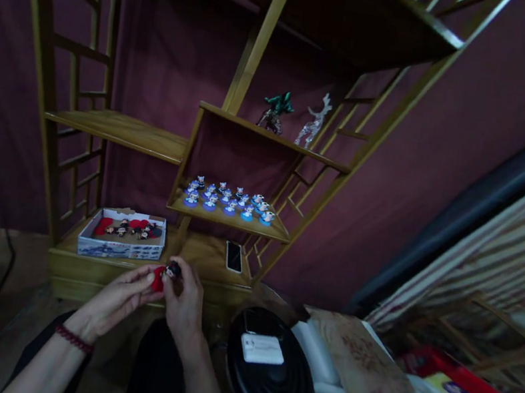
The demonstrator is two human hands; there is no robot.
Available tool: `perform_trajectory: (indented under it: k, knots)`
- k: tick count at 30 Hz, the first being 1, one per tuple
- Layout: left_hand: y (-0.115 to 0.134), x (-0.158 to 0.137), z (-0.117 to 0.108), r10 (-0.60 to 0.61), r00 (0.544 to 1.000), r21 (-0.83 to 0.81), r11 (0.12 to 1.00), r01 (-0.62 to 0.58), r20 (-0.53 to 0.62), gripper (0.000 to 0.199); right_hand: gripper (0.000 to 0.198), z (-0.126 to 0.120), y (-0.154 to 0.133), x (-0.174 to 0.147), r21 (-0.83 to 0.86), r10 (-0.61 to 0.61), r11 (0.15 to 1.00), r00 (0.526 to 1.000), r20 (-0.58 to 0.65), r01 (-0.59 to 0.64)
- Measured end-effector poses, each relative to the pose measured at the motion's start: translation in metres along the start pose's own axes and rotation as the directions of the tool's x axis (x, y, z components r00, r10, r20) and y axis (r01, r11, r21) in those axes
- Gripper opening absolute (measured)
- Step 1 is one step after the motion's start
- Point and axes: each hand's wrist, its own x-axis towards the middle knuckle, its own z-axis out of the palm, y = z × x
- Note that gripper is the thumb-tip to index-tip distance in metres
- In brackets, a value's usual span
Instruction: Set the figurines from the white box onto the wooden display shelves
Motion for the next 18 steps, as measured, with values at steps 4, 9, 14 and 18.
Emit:
perform_trajectory:
  k: [4,9,14,18]
  knots:
    - [-0.007,-0.024,0.019,0.027,1.0,0.028,0.999,-0.027,0.006,0.018,0.033,-0.016,-0.019,-0.015,-0.035,-0.031,0.999,1.0,-0.002,0.031]
    - [-0.017,-0.048,0.037,0.045,0.998,0.043,0.998,-0.047,0.046,0.016,0.033,-0.031,-0.035,-0.034,-0.025,-0.03,0.999,1.0,-0.001,0.03]
    - [-0.021,-0.061,0.054,0.055,0.996,0.044,0.997,-0.058,0.067,0.014,0.033,-0.046,-0.045,-0.044,-0.012,-0.07,0.998,0.997,-0.014,0.069]
    - [-0.02,-0.064,0.064,0.072,0.99,0.056,0.995,-0.079,0.117,0.011,0.032,-0.054,-0.049,-0.042,-0.013,-0.098,0.995,0.995,-0.026,0.098]
